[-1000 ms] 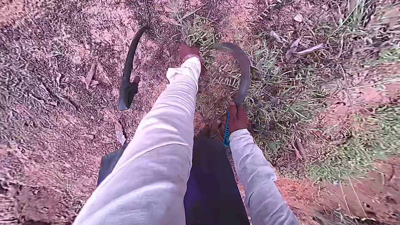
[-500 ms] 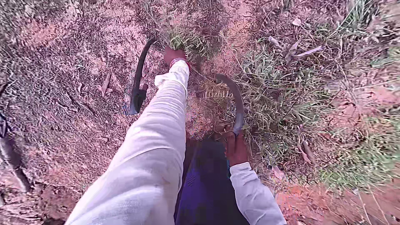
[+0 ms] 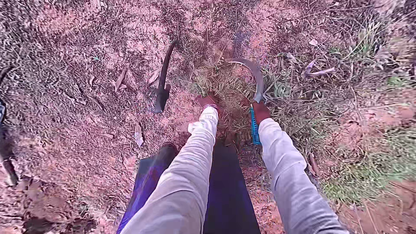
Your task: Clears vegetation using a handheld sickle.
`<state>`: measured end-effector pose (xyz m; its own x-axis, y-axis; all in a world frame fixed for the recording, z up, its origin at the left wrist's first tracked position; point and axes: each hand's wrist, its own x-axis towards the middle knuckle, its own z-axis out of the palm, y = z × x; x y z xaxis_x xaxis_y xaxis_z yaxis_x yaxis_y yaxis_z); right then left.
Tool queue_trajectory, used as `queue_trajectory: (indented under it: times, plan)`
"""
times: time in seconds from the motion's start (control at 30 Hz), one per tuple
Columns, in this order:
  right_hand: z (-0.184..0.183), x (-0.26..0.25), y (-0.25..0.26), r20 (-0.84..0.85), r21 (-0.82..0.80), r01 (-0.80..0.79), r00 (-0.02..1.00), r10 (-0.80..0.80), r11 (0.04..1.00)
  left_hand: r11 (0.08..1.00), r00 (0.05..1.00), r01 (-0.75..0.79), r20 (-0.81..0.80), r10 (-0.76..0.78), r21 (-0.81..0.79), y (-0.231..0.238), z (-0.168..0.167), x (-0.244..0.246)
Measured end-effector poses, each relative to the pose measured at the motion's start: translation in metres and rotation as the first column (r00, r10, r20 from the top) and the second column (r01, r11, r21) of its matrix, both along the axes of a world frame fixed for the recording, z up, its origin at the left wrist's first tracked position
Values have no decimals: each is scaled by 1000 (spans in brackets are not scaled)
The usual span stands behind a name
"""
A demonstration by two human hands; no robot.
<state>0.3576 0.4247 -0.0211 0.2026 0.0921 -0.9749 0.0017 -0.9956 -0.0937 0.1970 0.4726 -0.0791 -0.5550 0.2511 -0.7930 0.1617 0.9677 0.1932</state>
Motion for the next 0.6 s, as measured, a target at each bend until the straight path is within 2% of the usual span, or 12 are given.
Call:
queue_trajectory:
  times: [0.03,0.1,0.13,0.17,0.23,0.3,0.37,0.43,0.47,0.53,0.6]
  plan:
    - [22,5,-25,11,-60,-37,999,38,997,984,988,150,56,-145,-92,-11,13,3]
    - [72,14,-70,48,-140,-58,997,65,988,854,886,461,180,-428,-240,-21,41,8]
    - [97,15,-86,91,-131,-35,995,47,991,787,834,550,222,-504,-280,-22,54,9]
    - [120,14,-95,134,-102,29,991,-16,994,776,829,559,220,-515,-291,-24,62,10]
    - [145,8,-98,190,-3,182,965,-178,983,888,924,383,117,-365,-253,-34,62,12]
    - [136,6,-80,163,90,212,961,-224,973,894,933,358,118,-339,-269,-25,64,10]
    - [106,4,-44,107,195,190,971,-214,962,985,997,78,26,-75,-156,-16,50,12]
    - [62,1,0,57,255,246,962,-268,935,973,975,-224,-3,224,56,8,33,15]
    - [39,0,20,60,266,254,958,-279,930,961,966,-260,14,260,98,28,28,15]
    - [6,2,40,94,270,220,963,-253,938,982,988,-151,51,146,110,63,21,15]
    - [-3,7,28,130,245,153,973,-189,957,997,999,23,47,-26,76,81,15,20]
